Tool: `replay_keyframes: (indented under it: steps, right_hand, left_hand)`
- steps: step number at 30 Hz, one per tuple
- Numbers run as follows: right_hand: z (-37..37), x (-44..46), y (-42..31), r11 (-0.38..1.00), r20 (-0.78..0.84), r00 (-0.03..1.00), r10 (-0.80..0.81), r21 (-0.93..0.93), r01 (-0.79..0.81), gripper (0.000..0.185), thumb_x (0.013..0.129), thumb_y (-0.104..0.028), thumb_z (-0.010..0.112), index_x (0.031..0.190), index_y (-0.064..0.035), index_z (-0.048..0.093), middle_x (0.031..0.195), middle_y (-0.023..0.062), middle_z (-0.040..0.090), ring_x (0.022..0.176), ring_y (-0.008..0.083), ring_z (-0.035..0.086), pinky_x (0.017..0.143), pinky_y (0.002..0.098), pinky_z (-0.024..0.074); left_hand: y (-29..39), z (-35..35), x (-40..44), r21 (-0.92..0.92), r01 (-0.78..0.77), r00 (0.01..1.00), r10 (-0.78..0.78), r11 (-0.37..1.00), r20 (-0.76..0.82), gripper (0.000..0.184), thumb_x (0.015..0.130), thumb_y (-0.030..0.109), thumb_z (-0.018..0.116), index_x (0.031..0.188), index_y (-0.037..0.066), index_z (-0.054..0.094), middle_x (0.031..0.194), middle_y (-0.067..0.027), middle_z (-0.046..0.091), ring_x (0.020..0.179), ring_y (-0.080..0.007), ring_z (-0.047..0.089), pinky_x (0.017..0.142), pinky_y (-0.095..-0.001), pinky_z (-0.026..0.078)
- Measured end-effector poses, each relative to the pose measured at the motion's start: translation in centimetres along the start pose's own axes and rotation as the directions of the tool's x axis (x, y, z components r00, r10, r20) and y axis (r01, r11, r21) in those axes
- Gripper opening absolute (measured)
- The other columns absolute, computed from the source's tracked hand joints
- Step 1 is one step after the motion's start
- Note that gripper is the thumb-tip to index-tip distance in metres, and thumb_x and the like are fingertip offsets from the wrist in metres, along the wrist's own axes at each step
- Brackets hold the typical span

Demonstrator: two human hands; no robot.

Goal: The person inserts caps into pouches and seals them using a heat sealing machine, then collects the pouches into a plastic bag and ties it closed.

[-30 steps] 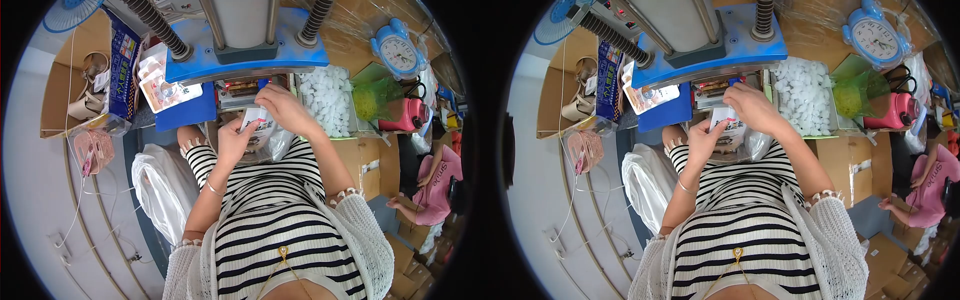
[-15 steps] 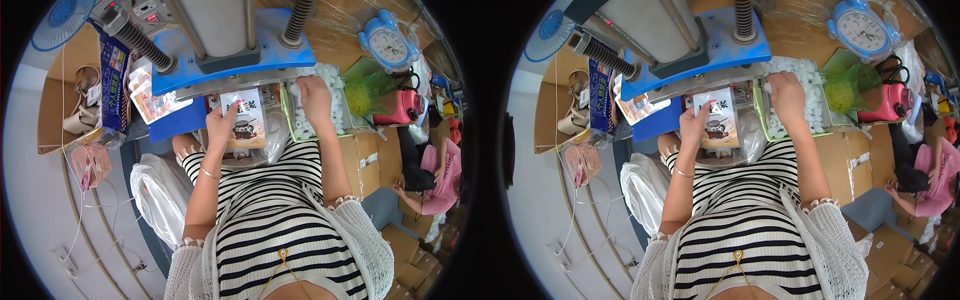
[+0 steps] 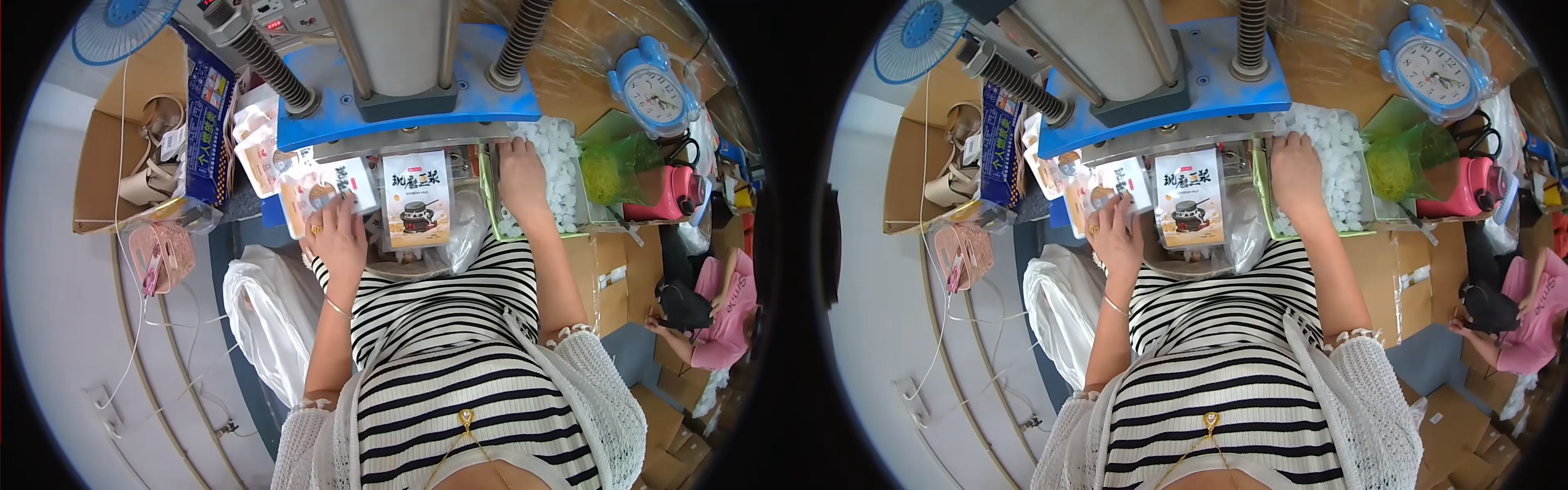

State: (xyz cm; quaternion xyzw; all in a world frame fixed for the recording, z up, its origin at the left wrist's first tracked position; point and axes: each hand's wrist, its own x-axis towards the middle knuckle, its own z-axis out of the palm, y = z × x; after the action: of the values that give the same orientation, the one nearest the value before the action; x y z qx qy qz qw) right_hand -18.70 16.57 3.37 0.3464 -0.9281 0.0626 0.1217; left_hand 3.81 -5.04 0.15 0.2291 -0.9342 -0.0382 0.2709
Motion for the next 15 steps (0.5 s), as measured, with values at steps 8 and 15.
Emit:
replay_keyframes:
  steps: [8,15]
  right_hand:
    - [-0.4,-0.1,0.3,0.980,-0.116,0.993,0.014,0.198,0.009,0.030,0.073,0.000,0.059,0.103,0.0008,0.058,0.095,0.0153,0.060,0.093,0.0335,0.056,0.078,0.0432,0.0464]
    - [2.8,-3.3,0.0,0.848,-0.353,0.919,0.177,0.529,0.040,0.012,0.070,-0.011,0.061,0.080,-0.0035,0.059,0.084,0.0180,0.057,0.087,0.0367,0.053,0.075,0.0472,0.0433]
  left_hand:
    - [-2.8,1.9,1.6,-0.287,0.010,0.980,-0.066,0.958,-0.187,0.012,0.076,0.005,0.072,0.087,0.005,0.069,0.088,-0.0109,0.065,0.084,-0.0284,0.059,0.078,-0.0352,0.047]
    - [-7.1,5.6,3.6,-0.725,0.099,0.888,-0.389,0.681,-0.244,0.020,0.067,-0.002,0.066,0.087,-0.002,0.066,0.086,-0.0138,0.066,0.081,-0.0258,0.062,0.076,-0.0361,0.051]
